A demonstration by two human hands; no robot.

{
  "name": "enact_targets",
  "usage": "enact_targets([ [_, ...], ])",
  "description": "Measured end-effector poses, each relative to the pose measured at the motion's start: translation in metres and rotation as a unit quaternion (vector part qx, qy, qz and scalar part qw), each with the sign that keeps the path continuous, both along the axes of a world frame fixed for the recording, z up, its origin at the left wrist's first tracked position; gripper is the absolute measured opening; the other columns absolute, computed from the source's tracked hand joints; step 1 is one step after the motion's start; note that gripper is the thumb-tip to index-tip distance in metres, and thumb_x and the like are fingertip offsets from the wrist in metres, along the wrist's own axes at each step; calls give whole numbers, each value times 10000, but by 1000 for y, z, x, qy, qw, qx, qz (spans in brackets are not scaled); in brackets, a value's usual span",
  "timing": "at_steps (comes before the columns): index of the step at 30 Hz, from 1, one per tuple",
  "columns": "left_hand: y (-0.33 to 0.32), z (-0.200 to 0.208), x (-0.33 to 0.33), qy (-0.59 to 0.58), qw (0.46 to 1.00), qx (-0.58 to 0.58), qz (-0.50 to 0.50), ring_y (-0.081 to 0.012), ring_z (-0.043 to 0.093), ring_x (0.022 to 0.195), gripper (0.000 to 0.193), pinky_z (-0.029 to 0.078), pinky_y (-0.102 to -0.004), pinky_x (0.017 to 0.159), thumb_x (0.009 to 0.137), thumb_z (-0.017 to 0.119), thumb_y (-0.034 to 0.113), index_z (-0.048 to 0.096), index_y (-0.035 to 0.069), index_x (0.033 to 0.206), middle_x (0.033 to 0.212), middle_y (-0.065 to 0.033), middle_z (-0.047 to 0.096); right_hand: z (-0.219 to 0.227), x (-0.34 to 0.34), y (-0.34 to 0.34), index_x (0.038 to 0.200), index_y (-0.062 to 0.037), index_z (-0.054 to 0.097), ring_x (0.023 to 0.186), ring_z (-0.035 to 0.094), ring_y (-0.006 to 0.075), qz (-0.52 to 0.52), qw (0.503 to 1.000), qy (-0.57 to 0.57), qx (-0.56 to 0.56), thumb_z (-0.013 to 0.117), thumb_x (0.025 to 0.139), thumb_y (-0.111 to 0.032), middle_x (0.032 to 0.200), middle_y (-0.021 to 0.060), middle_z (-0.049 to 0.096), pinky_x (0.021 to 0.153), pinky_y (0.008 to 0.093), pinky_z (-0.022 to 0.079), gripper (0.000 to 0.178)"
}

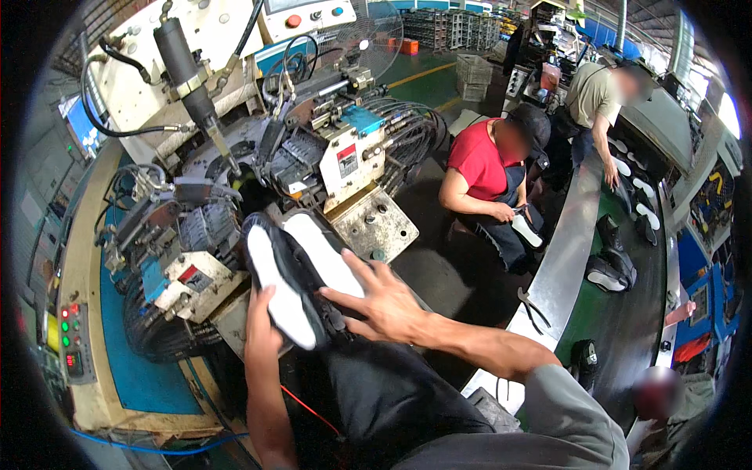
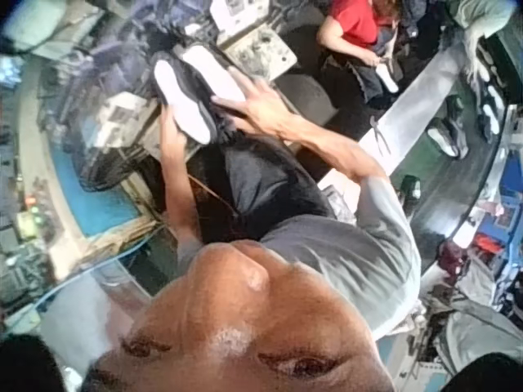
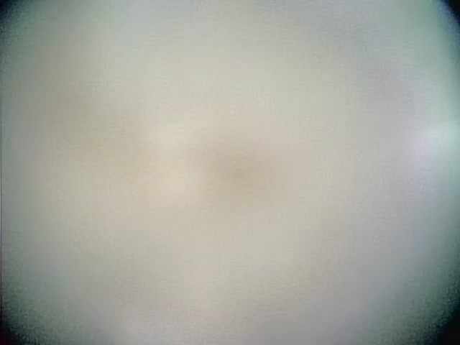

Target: The recorder uses a industrial machine to press the soles and uppers of shoes together, performing manual adjustments between cycles.

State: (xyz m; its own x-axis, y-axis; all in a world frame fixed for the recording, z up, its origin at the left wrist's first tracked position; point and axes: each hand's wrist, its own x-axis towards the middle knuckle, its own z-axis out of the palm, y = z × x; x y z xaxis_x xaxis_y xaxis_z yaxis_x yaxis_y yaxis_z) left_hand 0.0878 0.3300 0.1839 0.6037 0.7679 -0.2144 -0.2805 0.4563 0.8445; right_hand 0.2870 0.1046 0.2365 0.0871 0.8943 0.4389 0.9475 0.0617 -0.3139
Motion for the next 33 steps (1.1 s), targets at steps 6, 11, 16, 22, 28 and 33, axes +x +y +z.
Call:
enact_targets([
  [6,-128,-4,-117,-114,991,-58,-32,-551,604,1340,1248,486,-708,1112,933,316,959,286,-42,1677,1504,-331,567,-25,-16,112,1542,-373,605,1245,550,539,13,999,20,26,827,879,-348,1724,298,273,1051,583,556,700],
  [11,-183,-56,-169,-96,981,-158,54,-467,689,1196,1137,543,-640,1044,955,375,913,373,5,1640,1390,-283,650,-43,-37,132,1554,-395,578,1243,528,566,-25,1000,8,-11,829,877,-371,1722,301,254,1050,608,549,723],
  [16,-222,-42,-176,-2,986,-168,23,-419,602,1371,1062,498,-533,1151,1003,323,859,388,28,1662,1555,-213,579,-52,-36,131,1578,-242,559,1433,433,592,4,999,-24,42,778,905,-331,1708,341,277,1190,619,441,713],
  [22,-212,-64,-138,-53,951,-294,76,-439,721,1114,917,570,-587,987,1050,372,742,478,-12,1561,1333,-260,690,-68,-27,142,1541,-55,548,1548,367,537,31,989,-92,110,725,883,-204,1635,371,408,1305,598,286,698],
  [28,-208,-83,-127,-49,971,-231,34,-492,703,1171,813,560,-616,1035,1093,437,630,453,-23,1577,1354,-289,673,-57,-26,209,1569,-100,544,1530,384,501,4,986,-126,111,803,845,-262,1611,326,438,1293,572,298,785],
  [33,-199,-105,-113,-25,969,-240,48,-495,695,1200,758,562,-598,1064,1098,476,566,454,-19,1578,1371,-284,669,-63,-9,272,1593,-108,526,1530,403,494,-19,982,-171,79,785,891,-319,1601,327,470,1297,561,292,777],
])
